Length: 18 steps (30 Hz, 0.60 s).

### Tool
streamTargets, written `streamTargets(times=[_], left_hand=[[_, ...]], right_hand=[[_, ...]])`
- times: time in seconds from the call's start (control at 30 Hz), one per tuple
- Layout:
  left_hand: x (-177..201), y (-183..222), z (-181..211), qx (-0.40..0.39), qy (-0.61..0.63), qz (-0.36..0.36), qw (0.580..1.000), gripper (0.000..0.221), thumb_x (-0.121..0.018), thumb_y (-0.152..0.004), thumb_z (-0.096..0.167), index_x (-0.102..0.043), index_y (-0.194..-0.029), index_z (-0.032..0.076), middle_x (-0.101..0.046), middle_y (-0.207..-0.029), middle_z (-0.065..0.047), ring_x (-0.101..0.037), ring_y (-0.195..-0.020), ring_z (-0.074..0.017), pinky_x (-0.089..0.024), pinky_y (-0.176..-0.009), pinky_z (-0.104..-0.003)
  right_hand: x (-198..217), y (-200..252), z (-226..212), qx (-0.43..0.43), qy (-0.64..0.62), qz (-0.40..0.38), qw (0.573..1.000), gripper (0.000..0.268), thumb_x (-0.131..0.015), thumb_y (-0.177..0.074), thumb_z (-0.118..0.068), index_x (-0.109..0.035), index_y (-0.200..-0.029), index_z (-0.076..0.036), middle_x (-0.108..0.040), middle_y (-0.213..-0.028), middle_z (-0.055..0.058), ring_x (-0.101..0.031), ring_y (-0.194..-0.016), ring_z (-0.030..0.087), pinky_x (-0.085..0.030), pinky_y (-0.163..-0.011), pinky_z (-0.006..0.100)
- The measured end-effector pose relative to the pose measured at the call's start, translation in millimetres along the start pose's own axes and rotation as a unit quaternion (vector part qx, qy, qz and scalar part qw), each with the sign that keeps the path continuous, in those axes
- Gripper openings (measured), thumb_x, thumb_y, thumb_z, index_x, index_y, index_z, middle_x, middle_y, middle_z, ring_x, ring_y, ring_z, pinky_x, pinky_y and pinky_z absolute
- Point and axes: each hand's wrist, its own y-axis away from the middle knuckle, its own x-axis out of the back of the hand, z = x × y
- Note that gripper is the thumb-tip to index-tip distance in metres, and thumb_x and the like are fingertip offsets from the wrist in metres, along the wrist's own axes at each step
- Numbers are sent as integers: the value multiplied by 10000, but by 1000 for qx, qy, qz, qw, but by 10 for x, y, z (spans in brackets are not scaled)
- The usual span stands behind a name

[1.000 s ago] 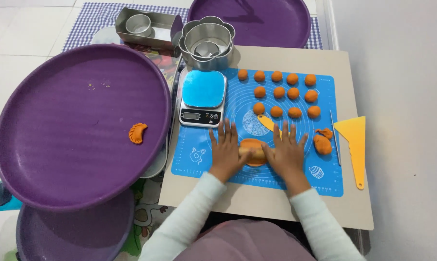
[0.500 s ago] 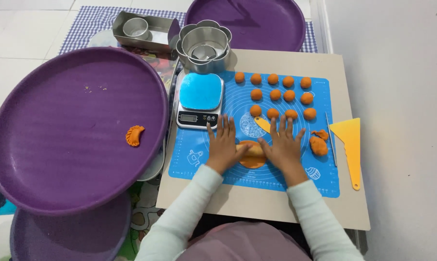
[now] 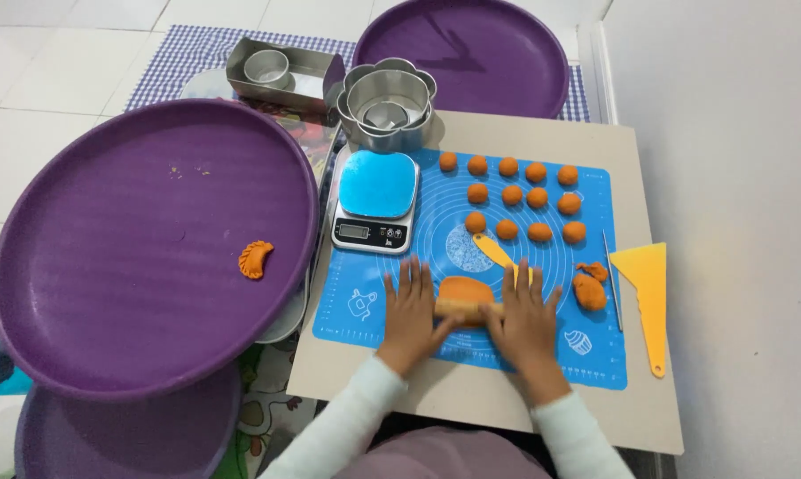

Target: Flattening dough balls with a rolling pin and hand-shaping them into pastries on a silicone mat.

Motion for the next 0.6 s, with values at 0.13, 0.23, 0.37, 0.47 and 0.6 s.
streamTargets(times=[0.13,0.23,0.37,0.47,0.6], left_hand=[[82,340,103,-4,-33,-26,999,1114,-375,-933,776,91,-1583,-1,120,-1669,-230,175,-1535,-380,110,-1212,-561],[-26,261,13,-25,-59,6,998,1114,-324,-934,792,99,-1583,-8,148,-1667,-215,205,-1532,-357,137,-1211,-567],[-57,-244,-90,-10,-21,22,999,1131,-444,-875,778,-136,-1578,-52,-28,-1661,-283,79,-1538,-422,170,-1137,-688],[-45,-640,-177,-11,-39,24,999,1108,-362,-902,801,-103,-1592,-26,-7,-1667,-266,94,-1541,-412,169,-1128,-717],[-3,-986,-244,29,-54,-28,998,1091,-274,-909,834,-25,-1607,34,67,-1678,-222,158,-1538,-377,191,-1134,-721]], right_hand=[[192,260,-135,-26,-1,-57,998,894,-367,-982,-616,-76,-1646,-92,-58,-1730,111,-21,-1586,352,-26,-1194,657],[217,154,-151,-45,-7,-103,994,852,-336,-1003,-592,-80,-1636,-83,-52,-1723,118,-16,-1576,351,26,-1201,643],[110,-340,-35,-24,14,-52,998,835,-321,-1013,-662,-294,-1620,-90,-266,-1681,217,-183,-1562,424,-7,-1156,796],[99,-712,18,-35,-3,-78,996,908,-279,-1001,-746,-231,-1640,-104,-173,-1695,250,-84,-1578,439,35,-1144,804],[63,-1049,74,-74,-26,-132,988,1027,-352,-929,-806,-70,-1664,-146,0,-1709,246,65,-1578,424,99,-1156,773]])
